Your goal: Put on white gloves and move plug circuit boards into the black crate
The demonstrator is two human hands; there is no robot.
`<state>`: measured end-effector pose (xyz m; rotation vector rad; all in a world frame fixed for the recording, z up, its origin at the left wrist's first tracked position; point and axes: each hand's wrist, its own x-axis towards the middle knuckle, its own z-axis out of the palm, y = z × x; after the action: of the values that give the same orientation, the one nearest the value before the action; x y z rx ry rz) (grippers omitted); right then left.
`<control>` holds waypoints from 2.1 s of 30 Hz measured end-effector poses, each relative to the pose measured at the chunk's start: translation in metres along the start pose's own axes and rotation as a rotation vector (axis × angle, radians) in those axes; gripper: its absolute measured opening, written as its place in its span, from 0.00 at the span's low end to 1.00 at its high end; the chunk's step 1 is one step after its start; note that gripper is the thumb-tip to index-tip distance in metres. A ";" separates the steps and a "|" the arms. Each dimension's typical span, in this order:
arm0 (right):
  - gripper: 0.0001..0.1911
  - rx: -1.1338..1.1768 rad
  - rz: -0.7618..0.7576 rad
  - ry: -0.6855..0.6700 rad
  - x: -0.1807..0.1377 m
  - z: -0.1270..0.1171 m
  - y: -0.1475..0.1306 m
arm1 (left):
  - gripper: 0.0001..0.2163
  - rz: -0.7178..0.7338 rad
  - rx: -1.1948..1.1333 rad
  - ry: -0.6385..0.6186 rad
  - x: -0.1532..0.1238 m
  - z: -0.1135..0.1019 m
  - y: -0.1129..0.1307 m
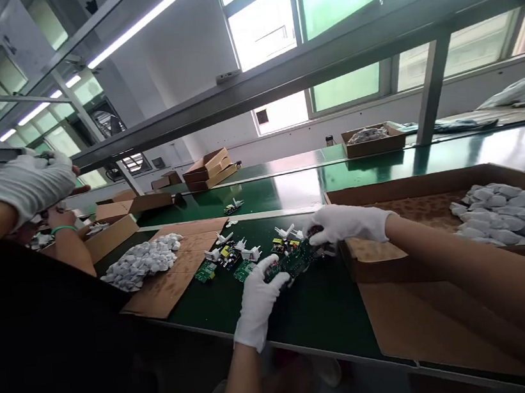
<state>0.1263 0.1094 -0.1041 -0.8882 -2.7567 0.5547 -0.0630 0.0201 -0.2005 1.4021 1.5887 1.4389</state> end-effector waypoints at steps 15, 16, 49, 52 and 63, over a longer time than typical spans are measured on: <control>0.16 0.453 0.154 0.329 0.035 0.021 0.015 | 0.16 -0.366 -0.706 0.302 0.087 0.030 0.000; 0.15 0.456 0.137 0.340 0.033 0.023 0.012 | 0.15 -0.382 -0.727 0.303 0.085 0.031 -0.001; 0.19 0.768 0.232 0.121 0.022 0.017 0.019 | 0.12 -0.224 -0.772 0.011 0.058 0.021 0.015; 0.19 0.615 0.271 0.188 0.025 0.020 0.018 | 0.13 -0.227 -0.759 0.047 0.059 0.022 0.015; 0.20 0.527 0.343 0.317 0.030 0.031 0.012 | 0.13 -0.218 -0.747 0.197 0.063 0.026 0.016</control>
<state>0.0992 0.1270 -0.1348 -1.1844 -2.0368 1.0336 -0.0527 0.0849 -0.1777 0.6520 1.0722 1.8050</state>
